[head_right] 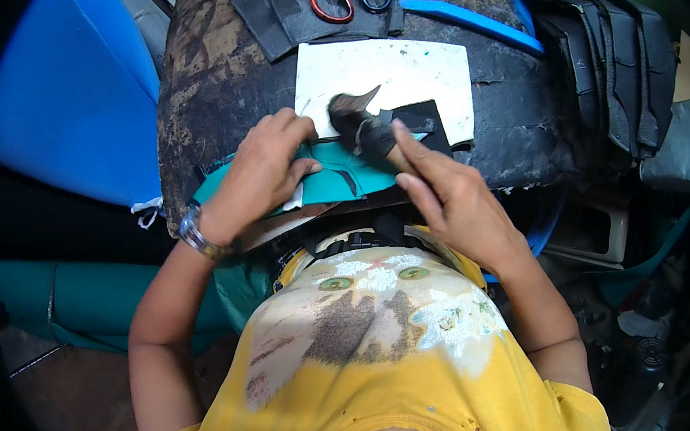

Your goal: The person assembles a shoe-like item by placing a black fabric piece over a green foam insole, then uses a wooden mallet to press and shape the edges. The person repeatedly lifts, repositions, and taps the assembly to secure the fabric to the foam.

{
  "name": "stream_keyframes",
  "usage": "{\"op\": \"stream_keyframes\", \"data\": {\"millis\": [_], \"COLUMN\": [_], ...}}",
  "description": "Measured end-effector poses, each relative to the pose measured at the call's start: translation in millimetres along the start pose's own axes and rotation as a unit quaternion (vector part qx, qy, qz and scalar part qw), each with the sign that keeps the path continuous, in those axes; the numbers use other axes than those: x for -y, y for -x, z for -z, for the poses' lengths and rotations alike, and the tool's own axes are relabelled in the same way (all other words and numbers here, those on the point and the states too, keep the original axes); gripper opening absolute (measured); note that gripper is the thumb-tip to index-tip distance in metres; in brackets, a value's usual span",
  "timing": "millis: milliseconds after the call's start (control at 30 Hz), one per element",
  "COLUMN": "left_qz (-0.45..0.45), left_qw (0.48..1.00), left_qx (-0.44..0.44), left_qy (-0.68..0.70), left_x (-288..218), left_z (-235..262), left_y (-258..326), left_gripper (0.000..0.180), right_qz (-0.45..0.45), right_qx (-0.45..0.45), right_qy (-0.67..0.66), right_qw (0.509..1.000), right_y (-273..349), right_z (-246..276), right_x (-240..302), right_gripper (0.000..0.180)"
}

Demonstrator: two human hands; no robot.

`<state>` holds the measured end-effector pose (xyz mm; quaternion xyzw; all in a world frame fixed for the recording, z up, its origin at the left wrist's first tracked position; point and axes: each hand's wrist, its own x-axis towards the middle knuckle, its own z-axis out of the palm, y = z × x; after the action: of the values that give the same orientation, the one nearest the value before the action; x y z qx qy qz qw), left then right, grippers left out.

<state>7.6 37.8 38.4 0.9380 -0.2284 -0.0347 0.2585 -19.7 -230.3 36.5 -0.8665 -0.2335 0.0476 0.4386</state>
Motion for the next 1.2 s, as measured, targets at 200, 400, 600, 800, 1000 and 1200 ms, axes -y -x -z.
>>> {"op": "stream_keyframes", "data": {"millis": [200, 400, 600, 800, 1000, 1200], "left_qz": [0.042, 0.024, 0.001, -0.003, -0.045, -0.064], "left_qw": [0.982, 0.994, 0.996, 0.994, 0.993, 0.992], "left_qx": [0.053, -0.01, -0.048, -0.054, -0.087, -0.099], "left_qy": [0.177, 0.107, 0.072, 0.095, 0.061, 0.051], "left_x": [-15.1, -37.8, -37.9, -37.0, -35.9, -35.7], "left_z": [-12.1, -44.1, -46.0, -51.2, -57.0, -59.4], "left_y": [-41.7, -70.8, -53.7, -52.7, -47.5, -46.0], "left_gripper": [0.027, 0.03, 0.026, 0.022, 0.022, 0.023], "right_qz": [-0.03, -0.043, -0.057, -0.058, -0.022, -0.028], "right_qx": [-0.165, -0.12, -0.099, -0.088, -0.098, -0.022], "right_qy": [0.008, 0.061, 0.075, 0.058, 0.072, 0.095], "right_qw": [0.986, 0.99, 0.991, 0.993, 0.992, 0.995], "right_y": [10.1, 20.5, 25.9, 23.7, 15.8, 6.7], "right_z": [33.8, 29.9, 22.7, 28.6, 34.6, 38.3], "right_x": [3.1, -6.5, -26.2, -24.6, -21.3, -9.4], "right_gripper": [0.052, 0.056, 0.058, 0.058, 0.056, 0.06]}}
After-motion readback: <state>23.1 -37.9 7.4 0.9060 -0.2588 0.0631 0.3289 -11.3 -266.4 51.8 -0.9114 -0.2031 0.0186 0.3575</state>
